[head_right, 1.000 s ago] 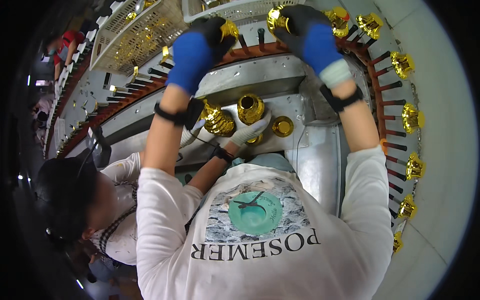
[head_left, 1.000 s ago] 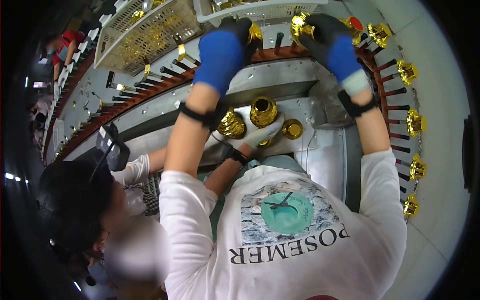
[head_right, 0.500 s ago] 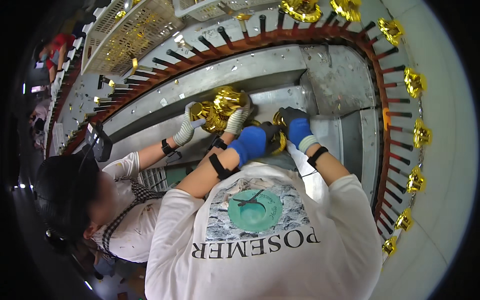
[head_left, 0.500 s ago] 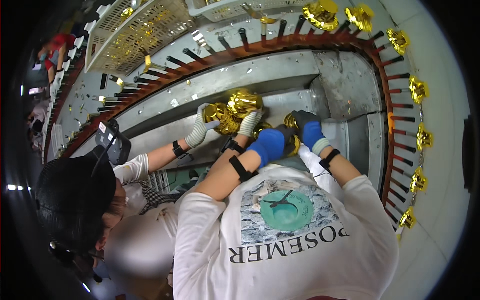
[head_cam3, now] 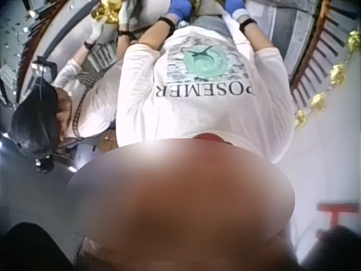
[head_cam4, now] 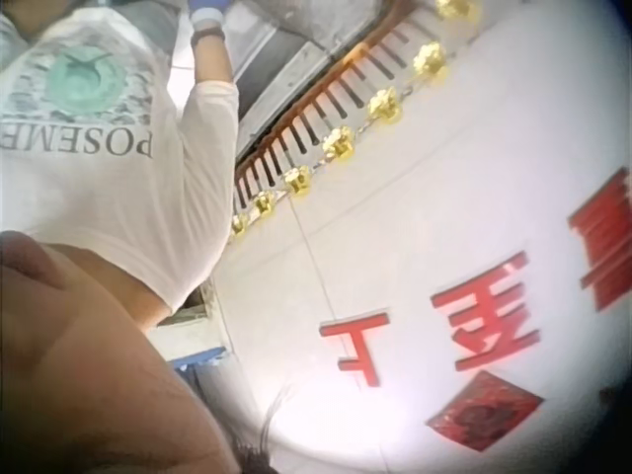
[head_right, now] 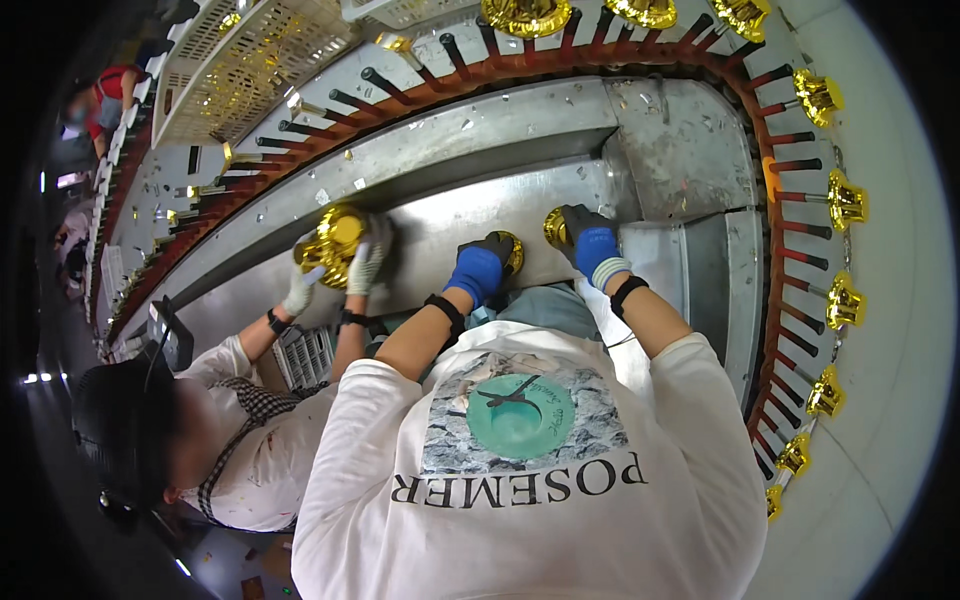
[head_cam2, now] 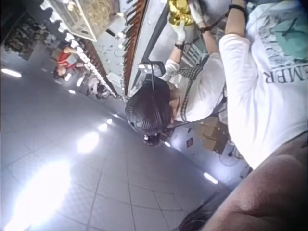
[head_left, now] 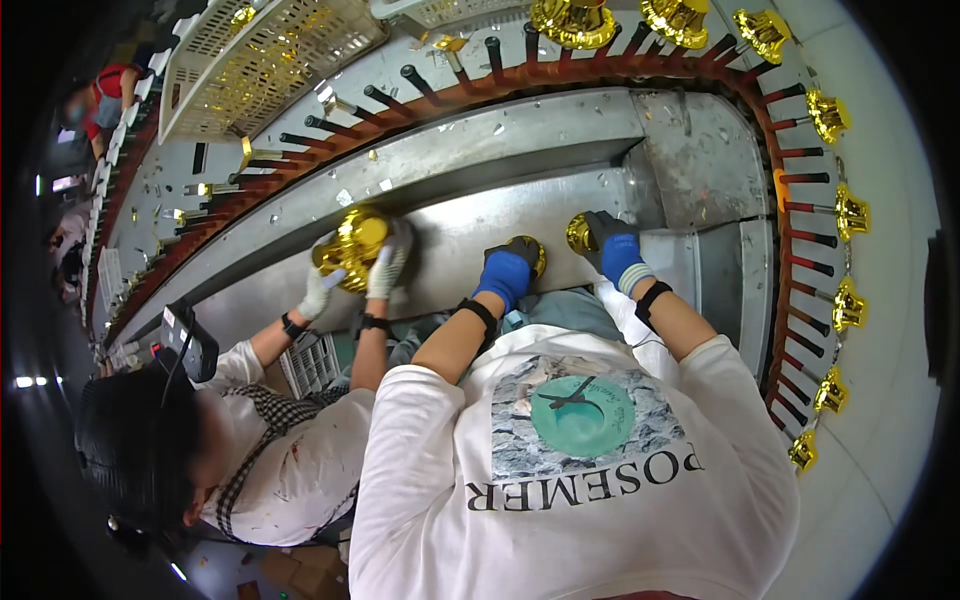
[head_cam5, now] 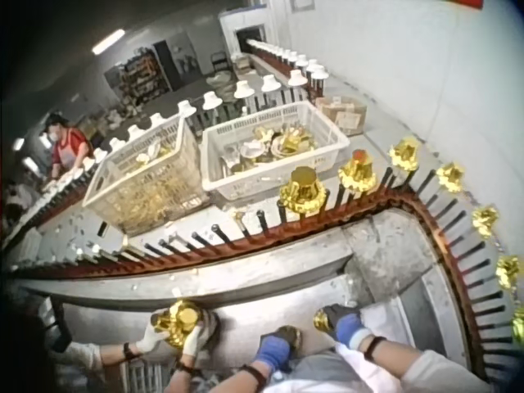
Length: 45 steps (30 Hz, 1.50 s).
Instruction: The person is handling gold-colored cups on a conveyor belt, placing them onto pegs, moving them between different parts of the belt, and stacking them.
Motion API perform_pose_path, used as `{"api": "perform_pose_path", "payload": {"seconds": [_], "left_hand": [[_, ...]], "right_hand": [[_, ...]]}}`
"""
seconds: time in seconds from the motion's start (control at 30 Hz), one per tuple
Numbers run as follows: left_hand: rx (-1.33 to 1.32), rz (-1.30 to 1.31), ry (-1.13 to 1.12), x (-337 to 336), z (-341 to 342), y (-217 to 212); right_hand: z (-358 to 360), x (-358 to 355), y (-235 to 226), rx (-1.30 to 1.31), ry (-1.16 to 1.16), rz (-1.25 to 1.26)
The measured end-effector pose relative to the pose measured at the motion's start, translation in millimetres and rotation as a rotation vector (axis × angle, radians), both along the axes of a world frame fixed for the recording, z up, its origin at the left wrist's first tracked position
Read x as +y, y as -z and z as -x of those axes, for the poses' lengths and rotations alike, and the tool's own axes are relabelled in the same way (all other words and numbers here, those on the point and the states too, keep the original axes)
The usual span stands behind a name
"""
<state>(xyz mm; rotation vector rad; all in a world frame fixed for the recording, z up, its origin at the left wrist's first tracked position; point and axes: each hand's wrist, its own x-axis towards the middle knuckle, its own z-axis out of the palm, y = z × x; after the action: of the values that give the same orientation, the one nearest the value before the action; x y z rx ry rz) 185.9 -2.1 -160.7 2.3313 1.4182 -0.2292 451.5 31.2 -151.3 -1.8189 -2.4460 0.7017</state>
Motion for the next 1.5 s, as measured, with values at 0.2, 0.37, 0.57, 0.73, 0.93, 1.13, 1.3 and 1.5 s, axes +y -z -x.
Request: {"api": "perform_pose_path", "payload": {"seconds": [0.2,0.37,0.57,0.73,0.93,1.13,1.3,1.5], "left_hand": [[0.191,0.083,-0.373,32.0,29.4,-8.7],[0.179,0.061,-0.497,46.1,40.1,-56.3],[-0.469,-0.631,-0.219,111.1,63.1,-228.0],[-0.506,-0.856,-0.202,205.5,47.5,-319.1],[-0.181,-0.690,-0.170,205.2,95.8,-290.2],[-0.605,-0.574,-0.362,66.9,131.5,-246.7],[-0.449,-0.148,-0.548,22.5,139.1,-116.7],[-0.168,0.077,-0.583,6.4,121.6,-28.3]], "right_hand": [[64.2,29.9,7.5,0.123,-0.076,-0.070],[61.1,59.7,-19.4,0.076,-0.104,-0.031],[66.4,112.7,-205.2,0.436,-0.162,-0.779],[53.1,229.4,-293.5,0.173,-0.023,-0.888],[94.4,195.5,-291.6,0.217,-0.176,-0.676],[103.5,94.7,-258.8,0.550,-0.274,-0.587],[122.8,64.2,-141.7,0.479,-0.249,-0.274],[129.6,46.4,-30.1,0.219,-0.271,-0.147]]}}
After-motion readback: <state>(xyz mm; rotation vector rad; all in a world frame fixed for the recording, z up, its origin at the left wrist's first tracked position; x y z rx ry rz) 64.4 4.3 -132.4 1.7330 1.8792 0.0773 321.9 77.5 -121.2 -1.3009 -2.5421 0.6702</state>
